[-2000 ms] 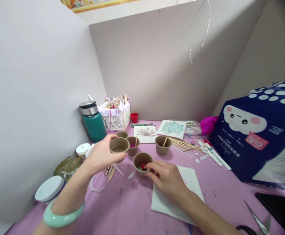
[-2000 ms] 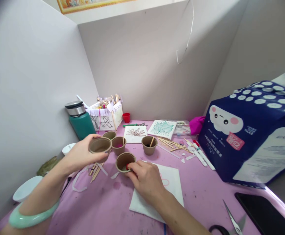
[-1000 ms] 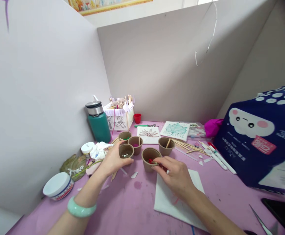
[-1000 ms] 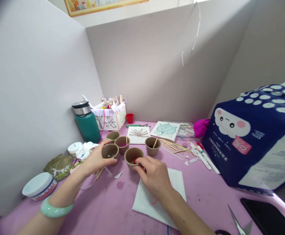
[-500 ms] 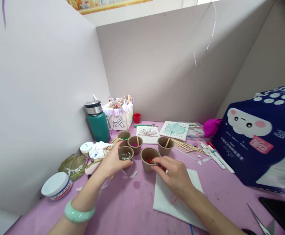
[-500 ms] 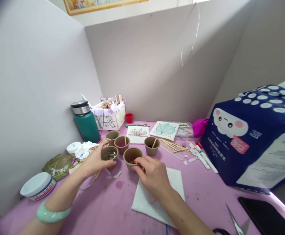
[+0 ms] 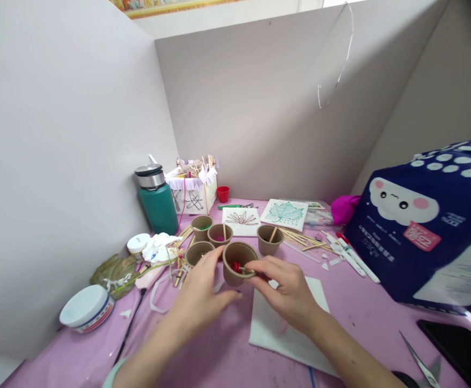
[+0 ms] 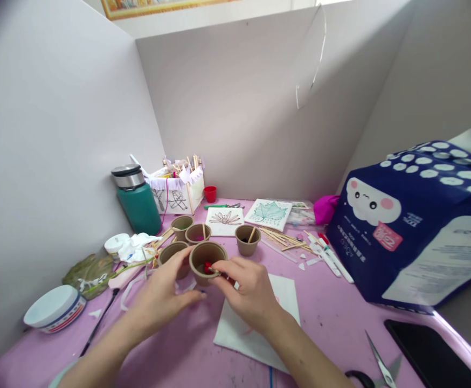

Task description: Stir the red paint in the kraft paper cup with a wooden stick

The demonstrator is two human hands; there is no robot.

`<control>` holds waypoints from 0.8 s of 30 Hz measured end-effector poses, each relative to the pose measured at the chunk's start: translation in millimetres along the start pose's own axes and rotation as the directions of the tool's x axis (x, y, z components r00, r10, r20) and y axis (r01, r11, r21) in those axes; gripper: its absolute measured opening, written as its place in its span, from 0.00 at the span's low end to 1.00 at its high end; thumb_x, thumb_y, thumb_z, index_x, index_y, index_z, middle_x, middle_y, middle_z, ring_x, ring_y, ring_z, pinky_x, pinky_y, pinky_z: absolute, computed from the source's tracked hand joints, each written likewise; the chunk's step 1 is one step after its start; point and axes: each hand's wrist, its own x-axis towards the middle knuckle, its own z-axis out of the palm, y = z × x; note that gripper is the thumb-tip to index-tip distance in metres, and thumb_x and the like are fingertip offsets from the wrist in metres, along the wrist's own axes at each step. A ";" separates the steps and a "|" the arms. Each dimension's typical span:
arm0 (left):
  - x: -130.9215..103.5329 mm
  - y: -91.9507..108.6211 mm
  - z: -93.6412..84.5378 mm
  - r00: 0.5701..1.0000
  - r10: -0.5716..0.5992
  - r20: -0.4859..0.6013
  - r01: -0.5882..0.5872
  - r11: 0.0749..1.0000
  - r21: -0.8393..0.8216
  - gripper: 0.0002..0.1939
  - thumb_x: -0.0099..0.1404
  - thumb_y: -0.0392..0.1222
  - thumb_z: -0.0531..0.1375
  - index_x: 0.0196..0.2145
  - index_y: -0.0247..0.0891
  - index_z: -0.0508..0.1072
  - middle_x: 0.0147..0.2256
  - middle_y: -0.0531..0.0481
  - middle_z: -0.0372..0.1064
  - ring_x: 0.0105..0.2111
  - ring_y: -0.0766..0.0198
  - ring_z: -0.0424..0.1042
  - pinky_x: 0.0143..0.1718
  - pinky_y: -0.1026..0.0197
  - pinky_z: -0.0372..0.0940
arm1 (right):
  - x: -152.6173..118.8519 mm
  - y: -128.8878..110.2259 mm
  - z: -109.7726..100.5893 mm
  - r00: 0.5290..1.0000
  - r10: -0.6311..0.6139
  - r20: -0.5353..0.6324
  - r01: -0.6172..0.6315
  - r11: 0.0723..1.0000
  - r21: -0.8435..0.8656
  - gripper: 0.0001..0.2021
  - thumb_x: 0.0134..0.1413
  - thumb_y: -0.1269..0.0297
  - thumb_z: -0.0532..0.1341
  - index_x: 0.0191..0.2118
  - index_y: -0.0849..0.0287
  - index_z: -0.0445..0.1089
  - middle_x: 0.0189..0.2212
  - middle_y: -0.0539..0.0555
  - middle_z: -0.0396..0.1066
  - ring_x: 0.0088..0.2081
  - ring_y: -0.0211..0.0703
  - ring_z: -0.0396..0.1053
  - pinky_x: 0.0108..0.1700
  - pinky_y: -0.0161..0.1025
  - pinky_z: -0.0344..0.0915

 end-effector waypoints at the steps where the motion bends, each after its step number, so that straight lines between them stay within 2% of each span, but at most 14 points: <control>1: -0.2 1.7 6.5 0.999 0.036 0.005 -0.036 0.999 -0.041 0.37 0.49 0.33 0.65 0.56 0.46 0.59 0.54 0.49 0.64 0.53 0.55 0.64 0.54 0.53 0.61 | 0.3 -2.0 -2.1 0.999 -0.047 0.013 0.047 0.999 0.012 0.07 0.56 0.68 0.60 0.41 0.57 0.73 0.30 0.51 0.72 0.28 0.36 0.66 0.30 0.34 0.61; 5: 6.0 3.6 19.0 0.994 0.107 -0.009 -0.107 0.981 -0.159 0.30 0.53 0.33 0.64 0.53 0.45 0.62 0.51 0.50 0.66 0.50 0.59 0.66 0.51 0.57 0.63 | 1.4 -6.6 -11.4 0.988 -0.148 0.044 0.148 0.989 0.000 0.08 0.57 0.69 0.59 0.41 0.59 0.73 0.28 0.52 0.70 0.27 0.35 0.65 0.30 0.34 0.60; 9: 13.4 2.7 19.8 0.988 0.155 0.014 -0.148 0.963 -0.225 0.24 0.55 0.37 0.65 0.49 0.42 0.65 0.46 0.49 0.69 0.46 0.60 0.69 0.47 0.59 0.65 | 3.3 -7.0 -23.2 0.973 -0.143 0.181 0.153 0.987 -0.045 0.09 0.56 0.63 0.61 0.42 0.59 0.73 0.28 0.52 0.69 0.28 0.36 0.64 0.30 0.34 0.59; 13: 15.1 -1.6 26.3 0.988 0.156 0.006 -0.153 0.973 -0.174 0.26 0.55 0.33 0.64 0.51 0.41 0.64 0.48 0.47 0.68 0.48 0.58 0.68 0.49 0.57 0.65 | 6.2 -7.5 -32.4 0.958 0.008 0.288 0.007 0.999 -0.051 0.08 0.58 0.64 0.59 0.42 0.55 0.74 0.26 0.48 0.71 0.26 0.34 0.64 0.30 0.33 0.57; 17: 11.7 -13.1 39.0 0.982 0.185 -0.039 -0.187 0.978 -0.088 0.25 0.57 0.35 0.62 0.52 0.40 0.62 0.49 0.44 0.67 0.49 0.57 0.67 0.50 0.54 0.64 | 11.5 -13.2 -33.8 0.896 0.244 0.372 -0.230 0.970 -0.081 0.06 0.57 0.65 0.60 0.36 0.54 0.75 0.20 0.43 0.68 0.22 0.31 0.60 0.26 0.31 0.52; 20: 8.0 -22.9 46.3 0.967 0.237 -0.098 -0.238 0.971 0.001 0.25 0.59 0.37 0.61 0.53 0.39 0.60 0.50 0.42 0.65 0.50 0.56 0.66 0.50 0.53 0.64 | 13.0 -19.0 -28.8 0.866 0.334 0.371 -0.276 0.940 -0.202 0.06 0.55 0.66 0.61 0.29 0.54 0.75 0.18 0.43 0.67 0.21 0.31 0.59 0.25 0.32 0.50; 22: 6.0 -27.0 48.5 0.957 0.264 -0.119 -0.259 0.964 0.051 0.25 0.59 0.37 0.60 0.54 0.38 0.59 0.50 0.41 0.64 0.50 0.55 0.65 0.50 0.52 0.64 | 10.9 -21.5 -23.4 0.887 0.327 0.327 -0.221 0.921 -0.323 0.06 0.53 0.68 0.62 0.27 0.55 0.74 0.19 0.44 0.68 0.22 0.33 0.61 0.26 0.33 0.49; 24: 4.5 -28.2 49.5 0.956 0.273 -0.109 -0.266 0.961 0.072 0.25 0.60 0.35 0.58 0.54 0.38 0.59 0.51 0.41 0.64 0.51 0.56 0.65 0.50 0.52 0.63 | 6.9 -22.2 -18.2 0.940 0.248 0.233 -0.122 0.886 -0.448 0.07 0.53 0.70 0.60 0.26 0.58 0.72 0.21 0.47 0.68 0.23 0.36 0.62 0.27 0.36 0.49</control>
